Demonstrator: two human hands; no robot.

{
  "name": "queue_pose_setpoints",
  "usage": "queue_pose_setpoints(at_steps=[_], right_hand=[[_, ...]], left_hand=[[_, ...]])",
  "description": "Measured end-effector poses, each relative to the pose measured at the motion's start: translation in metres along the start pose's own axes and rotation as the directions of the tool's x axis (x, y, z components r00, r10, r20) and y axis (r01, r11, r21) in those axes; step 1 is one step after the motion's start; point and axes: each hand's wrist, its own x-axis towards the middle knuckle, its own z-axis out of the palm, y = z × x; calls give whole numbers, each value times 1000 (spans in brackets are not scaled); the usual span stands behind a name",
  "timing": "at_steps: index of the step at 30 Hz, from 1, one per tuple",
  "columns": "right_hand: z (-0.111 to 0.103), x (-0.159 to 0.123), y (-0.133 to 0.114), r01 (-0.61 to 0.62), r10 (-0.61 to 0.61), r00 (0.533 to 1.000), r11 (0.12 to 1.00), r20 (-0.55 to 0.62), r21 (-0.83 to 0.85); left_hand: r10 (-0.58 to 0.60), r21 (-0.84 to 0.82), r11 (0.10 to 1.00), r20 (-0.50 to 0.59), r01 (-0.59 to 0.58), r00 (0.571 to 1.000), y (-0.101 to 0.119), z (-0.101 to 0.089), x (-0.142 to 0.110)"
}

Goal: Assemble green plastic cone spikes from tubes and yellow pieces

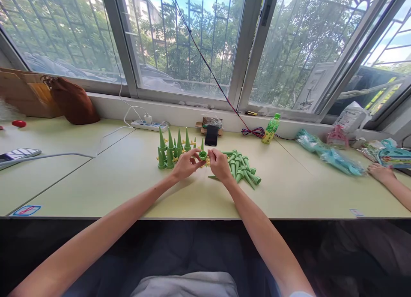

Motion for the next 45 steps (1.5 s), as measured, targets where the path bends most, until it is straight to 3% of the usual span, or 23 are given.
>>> queue_pose_setpoints(at_steps=[5, 9, 15, 22, 27, 38, 41, 45], right_hand=[[0, 0, 0, 10, -10, 1000, 1000, -16, -6], [0, 0, 0, 11, -11, 1000, 1000, -19, -5], [0, 0, 1, 12, -12, 1000, 1000, -14, -1], [-1, -1, 0, 23, -23, 1000, 1000, -1, 9], [-1, -1, 0, 21, -21, 1000, 1000, 3, 19], [-1, -2, 1, 32, -34, 998, 999, 49, 41], [0, -1, 2, 36, -38, 998, 999, 58, 35], [0, -1, 3, 38, -40, 997, 999, 60, 30]], left_hand=[[-193, -192, 957, 131, 216, 972, 2, -2, 0], [-232, -335, 885, 286, 324, 930, 3, -2, 1], [-373, -401, 805, 234, 438, 898, 1, -3, 3], [-387, -430, 735, 368, 524, 845, 0, -2, 3], [-404, -512, 648, 396, 564, 824, 7, -5, 3], [-438, -521, 541, 495, 660, 750, 6, -9, 4], [-437, -556, 504, 496, 661, 750, 7, -10, 4], [-401, -617, 483, 475, 622, 783, 7, -10, 3]])
